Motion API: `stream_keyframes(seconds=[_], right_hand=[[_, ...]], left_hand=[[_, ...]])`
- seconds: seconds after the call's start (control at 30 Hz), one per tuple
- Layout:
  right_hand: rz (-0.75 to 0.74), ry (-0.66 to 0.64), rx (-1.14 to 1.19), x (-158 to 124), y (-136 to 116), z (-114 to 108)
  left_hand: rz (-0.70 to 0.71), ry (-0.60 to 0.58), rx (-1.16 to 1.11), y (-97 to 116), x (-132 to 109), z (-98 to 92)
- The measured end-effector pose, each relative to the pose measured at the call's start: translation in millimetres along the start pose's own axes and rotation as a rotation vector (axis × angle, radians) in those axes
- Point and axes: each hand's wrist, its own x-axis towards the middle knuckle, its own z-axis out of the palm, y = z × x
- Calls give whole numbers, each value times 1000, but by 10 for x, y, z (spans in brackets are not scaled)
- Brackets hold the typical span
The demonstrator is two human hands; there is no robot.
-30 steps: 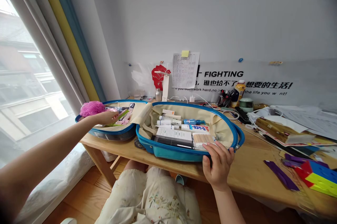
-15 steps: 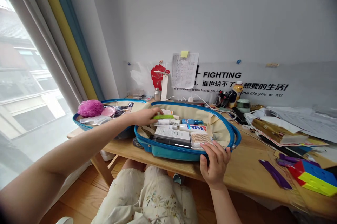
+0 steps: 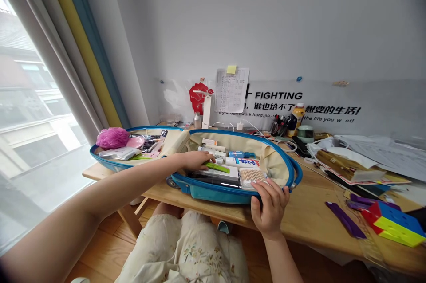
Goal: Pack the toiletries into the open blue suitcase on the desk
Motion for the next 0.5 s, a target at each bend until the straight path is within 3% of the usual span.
stream_keyframes(seconds=[0.17,0.3,0.4,0.5], right_hand=[[-1,-12,-23,-19,24,-1],[-18,-3,-18,-8,23,-2],[-16,10,-11,4,14,5],[-14,14,-9,6,12,14]], left_hand=[[16,57,-27,-41,-47,4],[-29,305,-129,-294,-266,-144],[-260,468,-128,-677,-553,-263],[-512,407,-54,-1098,-879,-263]])
